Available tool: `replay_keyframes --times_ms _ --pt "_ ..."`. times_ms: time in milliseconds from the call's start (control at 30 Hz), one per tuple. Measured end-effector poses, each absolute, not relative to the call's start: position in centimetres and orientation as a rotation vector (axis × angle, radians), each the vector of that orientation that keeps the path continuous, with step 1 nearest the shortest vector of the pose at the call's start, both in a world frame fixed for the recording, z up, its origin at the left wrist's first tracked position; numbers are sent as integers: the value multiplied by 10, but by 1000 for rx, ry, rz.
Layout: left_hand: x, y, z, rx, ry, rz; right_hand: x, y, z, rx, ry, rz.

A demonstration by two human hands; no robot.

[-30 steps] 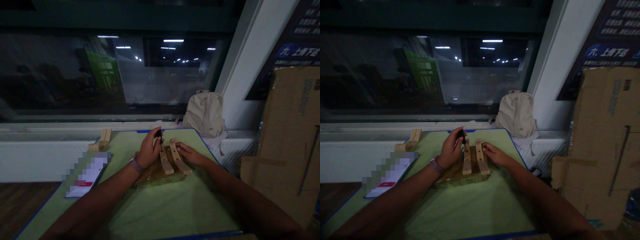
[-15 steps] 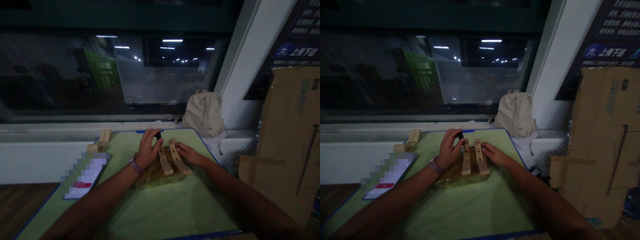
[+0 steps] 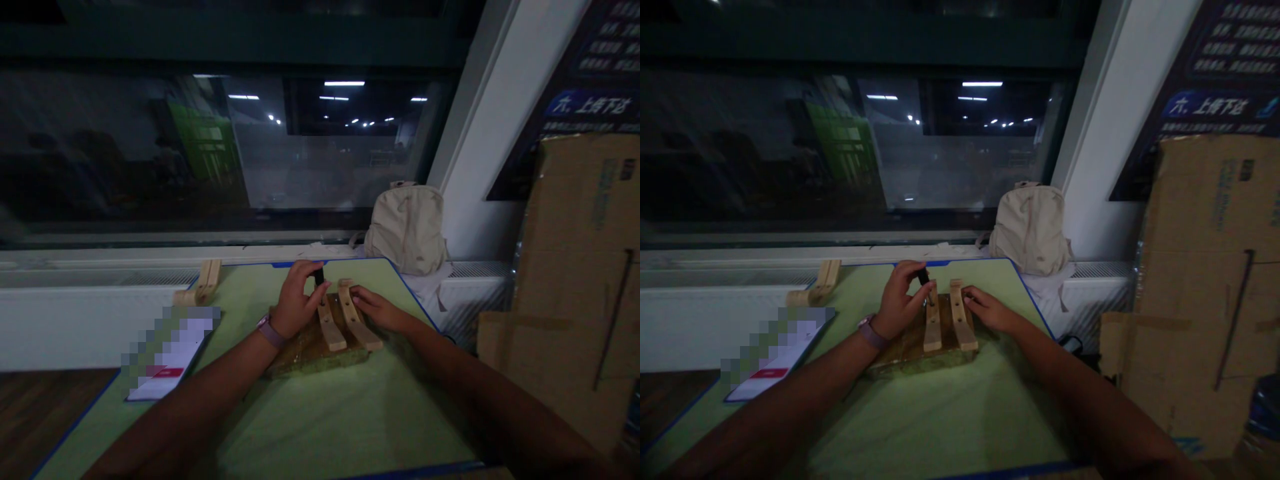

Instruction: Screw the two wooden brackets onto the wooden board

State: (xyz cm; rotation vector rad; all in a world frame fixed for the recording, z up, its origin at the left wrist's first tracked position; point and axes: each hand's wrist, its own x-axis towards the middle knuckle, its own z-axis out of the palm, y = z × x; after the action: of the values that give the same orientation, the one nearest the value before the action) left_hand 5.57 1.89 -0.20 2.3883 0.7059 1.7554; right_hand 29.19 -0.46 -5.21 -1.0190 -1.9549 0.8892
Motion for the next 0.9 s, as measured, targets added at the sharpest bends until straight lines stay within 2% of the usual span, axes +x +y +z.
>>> replay_keyframes --times_ms 367,700,900 --pt "59 14 -4 2221 683 1558 291 -6 -49 -1003 -1971 885" --pt "55 15 3 2398 763 1729 293 -4 -54 -1018 -1950 887" --pt "55 14 2 2450 794 1659 292 -4 -51 -1018 -1955 896"
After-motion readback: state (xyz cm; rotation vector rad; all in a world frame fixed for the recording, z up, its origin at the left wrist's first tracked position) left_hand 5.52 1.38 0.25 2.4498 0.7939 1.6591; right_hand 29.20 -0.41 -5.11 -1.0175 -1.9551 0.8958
